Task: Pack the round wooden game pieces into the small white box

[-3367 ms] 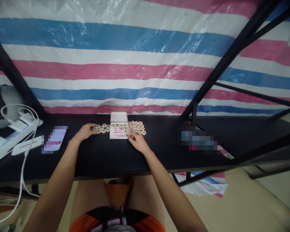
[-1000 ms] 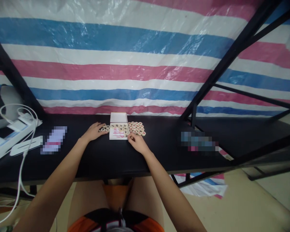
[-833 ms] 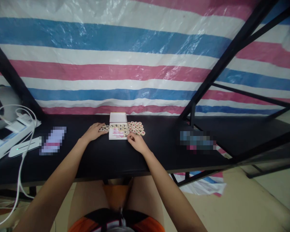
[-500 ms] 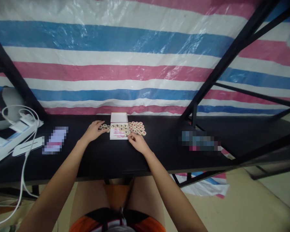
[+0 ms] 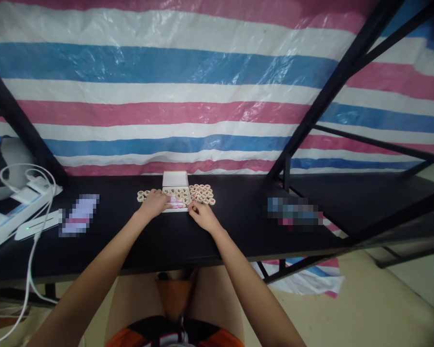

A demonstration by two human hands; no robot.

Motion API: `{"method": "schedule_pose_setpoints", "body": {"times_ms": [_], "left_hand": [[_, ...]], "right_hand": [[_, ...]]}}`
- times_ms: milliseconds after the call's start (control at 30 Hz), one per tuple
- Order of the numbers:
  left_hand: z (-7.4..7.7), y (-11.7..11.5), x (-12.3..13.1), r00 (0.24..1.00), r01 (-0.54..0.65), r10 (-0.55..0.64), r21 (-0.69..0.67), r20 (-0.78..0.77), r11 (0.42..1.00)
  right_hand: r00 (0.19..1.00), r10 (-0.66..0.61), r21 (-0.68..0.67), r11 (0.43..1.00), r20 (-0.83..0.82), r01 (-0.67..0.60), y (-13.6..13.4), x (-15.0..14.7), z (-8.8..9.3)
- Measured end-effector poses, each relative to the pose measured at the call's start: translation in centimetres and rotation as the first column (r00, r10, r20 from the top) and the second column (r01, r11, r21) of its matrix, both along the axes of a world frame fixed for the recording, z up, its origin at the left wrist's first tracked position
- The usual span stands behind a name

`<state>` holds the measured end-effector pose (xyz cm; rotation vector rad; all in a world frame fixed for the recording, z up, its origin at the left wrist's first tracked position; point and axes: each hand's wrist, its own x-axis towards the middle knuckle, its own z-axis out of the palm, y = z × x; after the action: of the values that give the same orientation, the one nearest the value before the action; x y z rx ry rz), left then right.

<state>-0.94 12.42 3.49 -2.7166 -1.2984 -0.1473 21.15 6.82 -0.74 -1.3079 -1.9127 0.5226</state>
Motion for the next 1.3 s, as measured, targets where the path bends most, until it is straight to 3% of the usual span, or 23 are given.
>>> {"method": "schedule_pose_setpoints", "body": {"times_ms": [133, 333, 567, 733, 867, 1033, 1200, 1300], "left_hand": [[-0.4, 0.2, 0.6, 0.995, -0.036, 0.034, 0.020, 0.091, 0.999], [-1.3, 0.6, 0.5, 0.988, 0.054, -0.050, -0.025, 0.144, 0.998], [-0.6, 1.9, 2.0, 0.995, -0.083, 0.082, 0.012, 0.058, 0.996], [-0.7, 2.3, 2.4, 0.980, -0.185, 0.178, 0.074, 0.094, 0.980], [-1.1, 2.8, 1.8, 0.981, -0.156, 0.154, 0.009, 0.117, 0.988], [-1.2, 3.2, 1.0, 0.988, -0.031, 0.043, -0.085, 0.150, 0.996], [0.2, 2.4, -0.2, 0.939, 0.061, -0.003, -0.156, 0.343, 0.986], [0.4, 1.1, -2.0, 0.862, -0.031, 0.069, -0.083, 0.502, 0.996]], "right_hand": [[1.000, 0.003, -0.002, 1.000, 0.003, -0.003, 0.0, 0.0, 0.0], [1.000, 0.005, 0.002, 1.000, -0.015, -0.005, 0.0, 0.1, -0.1], [1.000, 0.012, 0.016, 1.000, -0.019, -0.012, 0.3, 0.1, -0.4], [1.000, 0.004, 0.003, 1.000, -0.013, -0.004, 0.4, 0.1, -0.5], [1.000, 0.006, 0.000, 1.000, -0.025, -0.006, 0.3, 0.1, -0.4], [1.000, 0.003, -0.003, 1.000, -0.029, -0.003, 0.3, 0.1, -0.3], [1.000, 0.004, -0.004, 1.000, -0.020, -0.004, 0.2, 0.1, -0.2], [1.000, 0.008, 0.000, 1.000, -0.021, -0.008, 0.2, 0.2, -0.4]]}}
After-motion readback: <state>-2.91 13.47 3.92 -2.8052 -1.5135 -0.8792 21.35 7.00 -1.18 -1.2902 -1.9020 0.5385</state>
